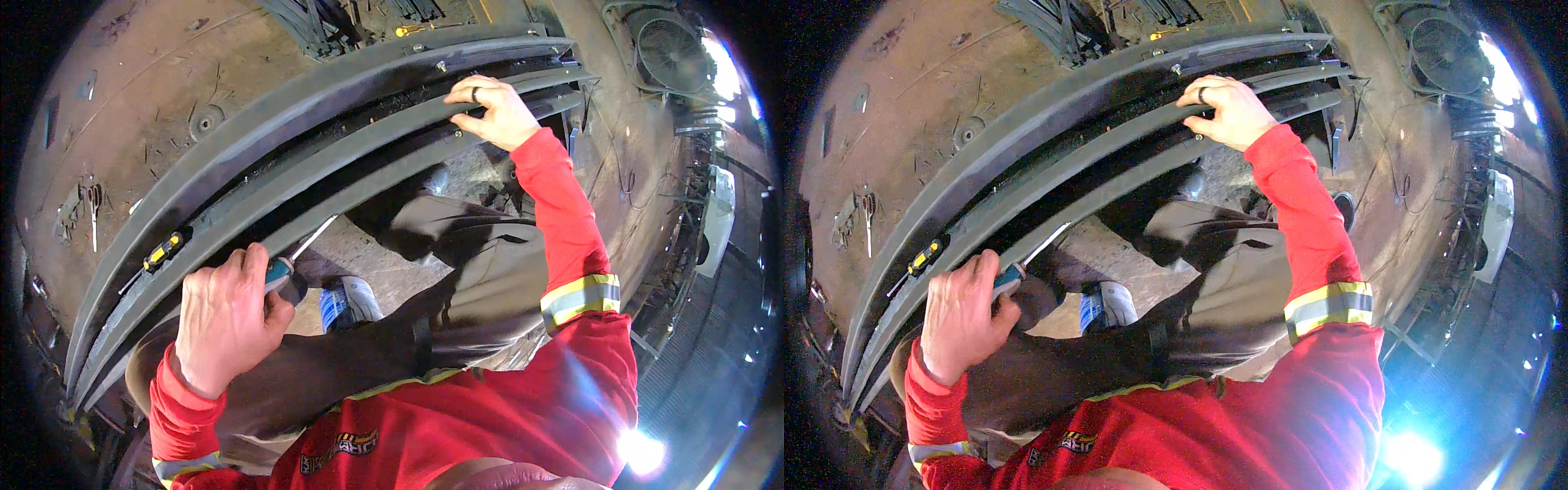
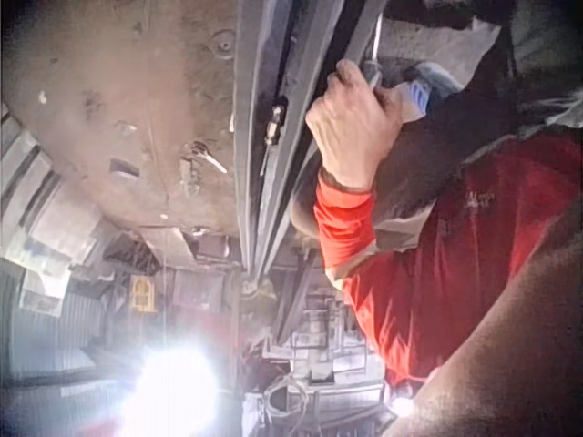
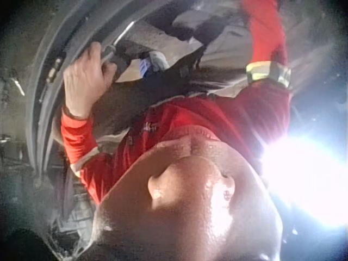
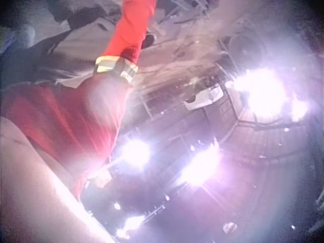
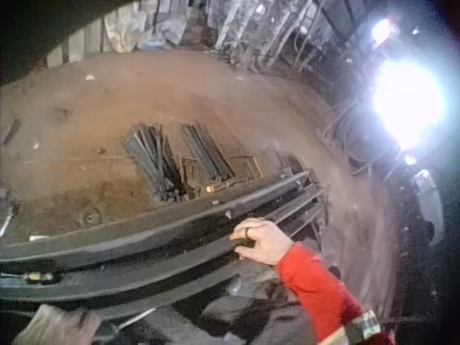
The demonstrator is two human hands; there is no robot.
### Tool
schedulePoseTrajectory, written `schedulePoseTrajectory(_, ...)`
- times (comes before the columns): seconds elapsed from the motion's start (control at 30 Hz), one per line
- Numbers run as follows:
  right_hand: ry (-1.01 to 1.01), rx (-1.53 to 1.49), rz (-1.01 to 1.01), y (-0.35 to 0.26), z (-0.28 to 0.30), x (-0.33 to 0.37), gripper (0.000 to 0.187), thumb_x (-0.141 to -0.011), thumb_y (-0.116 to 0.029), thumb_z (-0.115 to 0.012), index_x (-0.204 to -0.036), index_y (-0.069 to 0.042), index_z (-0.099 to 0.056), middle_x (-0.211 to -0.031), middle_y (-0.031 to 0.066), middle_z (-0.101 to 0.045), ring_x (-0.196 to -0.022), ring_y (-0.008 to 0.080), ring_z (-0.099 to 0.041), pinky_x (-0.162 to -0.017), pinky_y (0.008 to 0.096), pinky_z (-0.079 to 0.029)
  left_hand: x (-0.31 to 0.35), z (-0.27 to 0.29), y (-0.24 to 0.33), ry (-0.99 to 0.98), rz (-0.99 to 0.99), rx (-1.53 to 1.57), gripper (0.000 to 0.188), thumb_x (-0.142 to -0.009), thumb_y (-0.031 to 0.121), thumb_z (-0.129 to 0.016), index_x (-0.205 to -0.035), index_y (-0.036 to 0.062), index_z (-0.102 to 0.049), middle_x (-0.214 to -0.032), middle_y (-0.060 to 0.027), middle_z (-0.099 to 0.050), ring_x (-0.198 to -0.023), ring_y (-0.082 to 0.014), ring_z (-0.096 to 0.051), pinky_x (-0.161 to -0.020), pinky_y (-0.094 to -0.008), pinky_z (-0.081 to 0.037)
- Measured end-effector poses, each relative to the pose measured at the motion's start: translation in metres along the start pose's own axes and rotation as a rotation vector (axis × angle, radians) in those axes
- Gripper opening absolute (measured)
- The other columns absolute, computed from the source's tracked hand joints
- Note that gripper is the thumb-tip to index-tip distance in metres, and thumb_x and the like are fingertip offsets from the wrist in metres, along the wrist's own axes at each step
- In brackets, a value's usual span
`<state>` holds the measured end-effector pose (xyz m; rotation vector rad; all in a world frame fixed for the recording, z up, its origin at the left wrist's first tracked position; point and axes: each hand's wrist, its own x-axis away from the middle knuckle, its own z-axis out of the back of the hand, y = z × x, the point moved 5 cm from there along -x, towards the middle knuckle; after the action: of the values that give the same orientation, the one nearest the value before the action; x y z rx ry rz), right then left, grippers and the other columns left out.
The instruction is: The person sits on the floor and assembles a metal frame structure. They use a screwdriver to tighten screws on the frame and insert long black rubber strips into the frame's grooves. The person handles the frame and strips by hand, occasionally reaching for tools or parts from the surrounding floor.
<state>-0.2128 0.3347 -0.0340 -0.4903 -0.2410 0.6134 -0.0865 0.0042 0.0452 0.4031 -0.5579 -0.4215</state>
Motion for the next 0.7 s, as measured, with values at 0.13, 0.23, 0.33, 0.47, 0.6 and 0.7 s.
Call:
schedulePoseTrajectory(0.13,-0.013,0.004,-0.029,-0.001,-0.010,0.001,0.026,-0.068,-0.008,-0.069,-0.093,-0.003,-0.067,-0.096,0.0121,-0.065,-0.092,0.0296,-0.062,-0.084,0.0364,-0.050,-0.002,0.001,0.012,0.042,-0.047,-0.080,0.021,-0.066,0.012,-0.059,-0.079,0.0003,-0.047,-0.065,-0.0178,-0.053,-0.058,-0.0373,-0.057,-0.055,-0.0450,-0.047)
schedulePoseTrajectory(0.23,0.041,0.106,0.052,0.003,-0.012,0.002,0.026,-0.069,-0.012,-0.067,-0.093,-0.003,-0.066,-0.095,0.0104,-0.064,-0.091,0.0294,-0.062,-0.083,0.0376,-0.050,-0.005,0.000,0.018,0.051,-0.089,-0.097,0.021,-0.067,0.011,-0.059,-0.079,0.0001,-0.047,-0.066,-0.0196,-0.054,-0.059,-0.0388,-0.057,-0.055,-0.0457,-0.047)
schedulePoseTrajectory(0.33,0.033,0.111,0.080,-0.001,-0.014,-0.002,0.027,-0.071,-0.014,-0.065,-0.096,-0.003,-0.065,-0.096,0.0099,-0.063,-0.093,0.0294,-0.060,-0.085,0.0385,-0.049,-0.009,-0.002,0.020,0.036,-0.076,-0.123,0.019,-0.069,0.012,-0.060,-0.078,-0.0007,-0.048,-0.067,-0.0220,-0.056,-0.062,-0.0394,-0.059,-0.057,-0.0462,-0.048)
schedulePoseTrajectory(0.47,0.096,0.013,0.227,-0.029,-0.029,-0.007,0.025,-0.075,-0.019,-0.069,-0.094,-0.003,-0.065,-0.095,0.0112,-0.062,-0.093,0.0298,-0.060,-0.083,0.0379,-0.049,-0.017,-0.004,0.025,0.033,-0.088,-0.138,0.020,-0.072,0.014,-0.059,-0.078,0.0002,-0.046,-0.067,-0.0218,-0.055,-0.066,-0.0408,-0.057,-0.060,-0.0490,-0.044)
schedulePoseTrajectory(0.6,0.168,0.049,0.293,-0.037,-0.039,-0.004,0.023,-0.075,-0.013,-0.067,-0.092,0.001,-0.063,-0.095,0.0128,-0.062,-0.091,0.0308,-0.059,-0.082,0.0386,-0.049,-0.019,-0.006,0.036,0.024,-0.104,-0.143,0.020,-0.072,0.016,-0.059,-0.077,0.0003,-0.047,-0.067,-0.0215,-0.055,-0.066,-0.0414,-0.057,-0.060,-0.0490,-0.044)
schedulePoseTrajectory(0.7,0.197,0.058,0.297,-0.041,-0.042,-0.004,0.022,-0.075,-0.013,-0.065,-0.091,0.001,-0.062,-0.094,0.0120,-0.060,-0.091,0.0306,-0.058,-0.082,0.0384,-0.048,-0.018,-0.009,0.036,0.013,-0.110,-0.153,0.021,-0.072,0.016,-0.059,-0.076,0.0003,-0.047,-0.067,-0.0218,-0.056,-0.065,-0.0420,-0.057,-0.061,-0.0489,-0.045)
